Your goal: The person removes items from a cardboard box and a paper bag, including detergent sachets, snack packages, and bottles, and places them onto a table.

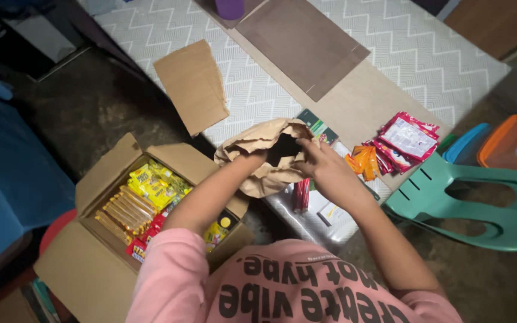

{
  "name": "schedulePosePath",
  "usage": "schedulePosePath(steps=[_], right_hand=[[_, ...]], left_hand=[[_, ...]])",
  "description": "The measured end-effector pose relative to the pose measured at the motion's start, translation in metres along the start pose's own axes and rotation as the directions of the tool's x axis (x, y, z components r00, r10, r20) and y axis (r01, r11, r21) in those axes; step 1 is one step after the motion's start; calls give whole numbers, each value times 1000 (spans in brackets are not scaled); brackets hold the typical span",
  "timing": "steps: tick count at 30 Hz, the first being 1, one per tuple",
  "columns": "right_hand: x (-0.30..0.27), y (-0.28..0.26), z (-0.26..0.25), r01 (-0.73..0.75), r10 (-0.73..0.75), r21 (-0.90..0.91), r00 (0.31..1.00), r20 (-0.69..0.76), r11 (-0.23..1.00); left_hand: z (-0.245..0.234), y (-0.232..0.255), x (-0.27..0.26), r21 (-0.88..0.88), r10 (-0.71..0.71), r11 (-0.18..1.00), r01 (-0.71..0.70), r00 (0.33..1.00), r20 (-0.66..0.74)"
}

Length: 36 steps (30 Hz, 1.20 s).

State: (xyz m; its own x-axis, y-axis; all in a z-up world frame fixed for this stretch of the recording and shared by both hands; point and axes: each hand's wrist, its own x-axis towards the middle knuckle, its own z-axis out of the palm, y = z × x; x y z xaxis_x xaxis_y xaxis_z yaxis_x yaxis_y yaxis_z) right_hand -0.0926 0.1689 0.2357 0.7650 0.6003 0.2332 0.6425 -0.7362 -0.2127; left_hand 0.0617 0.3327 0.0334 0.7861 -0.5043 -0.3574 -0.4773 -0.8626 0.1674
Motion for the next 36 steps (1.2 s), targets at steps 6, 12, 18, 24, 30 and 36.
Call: schedulePosePath(steps=[6, 12, 18, 24, 30, 36], right_hand=[[7, 5, -2, -103, 99, 83, 994, 51, 991], [-11, 23, -1, -40, 89, 326, 986, -138, 944], [-16, 19, -2, 121, 244, 733, 896, -371, 669], [-27, 31, 40, -22, 363, 794, 897, -253, 608], [-67, 53, 92, 80, 659, 867, 616, -431, 493], [-69, 84, 114, 223, 928, 952, 260, -265, 210]], left_hand=[[-2, 1, -29, 154, 42, 987, -41, 999, 1], [-80, 23, -101, 331, 105, 944, -12, 959, -264], [-200, 45, -245, 237, 275, 960, -148, 646, -712], [-253, 73, -296, 103, 307, 911, -399, 492, -814], [-246, 85, -265, 84, 228, 867, -491, 242, -943], [-161, 52, -248, -427, 5, 850, -309, 815, -580]])
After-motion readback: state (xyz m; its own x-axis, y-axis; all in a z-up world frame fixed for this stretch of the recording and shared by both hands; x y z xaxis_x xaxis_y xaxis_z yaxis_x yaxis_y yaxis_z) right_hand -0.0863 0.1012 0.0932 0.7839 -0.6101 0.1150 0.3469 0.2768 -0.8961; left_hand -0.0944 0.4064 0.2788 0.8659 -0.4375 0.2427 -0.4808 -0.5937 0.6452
